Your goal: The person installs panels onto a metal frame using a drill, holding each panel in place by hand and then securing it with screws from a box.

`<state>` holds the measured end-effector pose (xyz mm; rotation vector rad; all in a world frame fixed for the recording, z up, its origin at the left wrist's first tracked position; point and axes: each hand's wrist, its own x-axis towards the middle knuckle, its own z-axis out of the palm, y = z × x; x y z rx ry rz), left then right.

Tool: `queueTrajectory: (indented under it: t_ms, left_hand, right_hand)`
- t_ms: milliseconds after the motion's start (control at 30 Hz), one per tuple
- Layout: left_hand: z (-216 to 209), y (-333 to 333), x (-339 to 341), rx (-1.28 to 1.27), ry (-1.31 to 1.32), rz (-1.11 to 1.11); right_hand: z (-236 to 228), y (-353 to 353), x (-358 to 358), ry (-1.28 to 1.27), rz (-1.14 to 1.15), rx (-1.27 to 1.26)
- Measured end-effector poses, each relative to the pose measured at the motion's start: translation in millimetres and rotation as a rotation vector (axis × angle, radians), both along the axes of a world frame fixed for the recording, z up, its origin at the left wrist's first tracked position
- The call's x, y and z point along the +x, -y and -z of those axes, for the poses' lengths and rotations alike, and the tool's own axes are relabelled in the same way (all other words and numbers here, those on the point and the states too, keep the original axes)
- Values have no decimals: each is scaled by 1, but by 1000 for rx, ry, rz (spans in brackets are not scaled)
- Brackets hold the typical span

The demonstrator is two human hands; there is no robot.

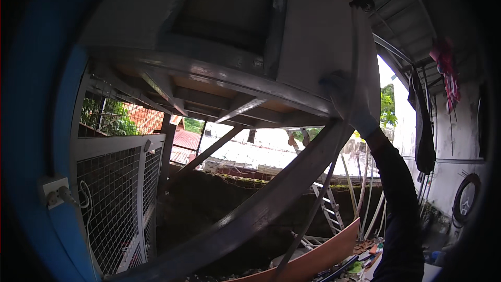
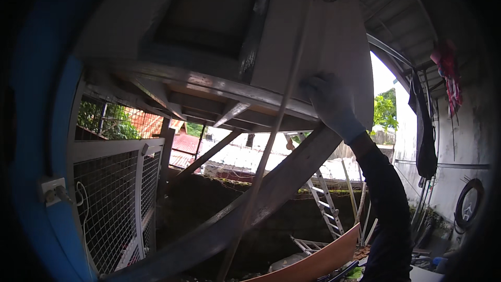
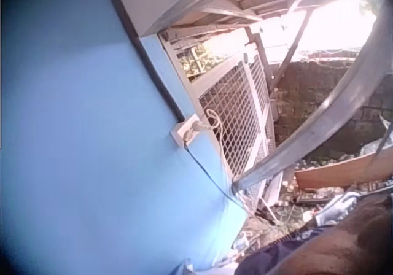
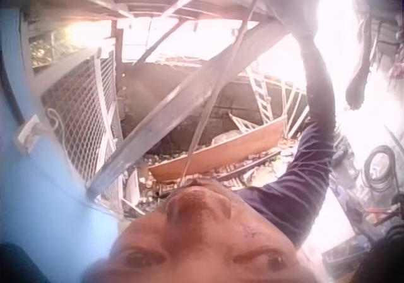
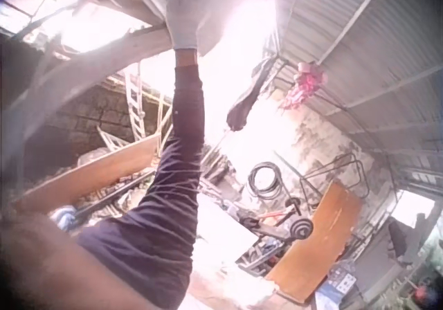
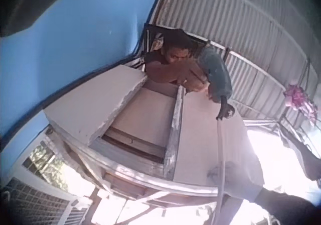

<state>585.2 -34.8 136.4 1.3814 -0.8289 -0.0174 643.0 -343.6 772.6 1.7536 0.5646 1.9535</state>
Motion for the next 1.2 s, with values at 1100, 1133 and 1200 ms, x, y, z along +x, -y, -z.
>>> queueTrajectory:
  t_ms: [1100,1133,1200]
  left_hand:
    - [-118,2,-72,-82,97,-211]
    - [-119,3,-74,-86,98,-213]
    - [-122,3,-79,-90,96,-219]
  right_hand:
    - [8,23,13,181,-250,-74]
    - [9,24,13,180,-254,-69]
    - [10,24,14,135,-231,-45]
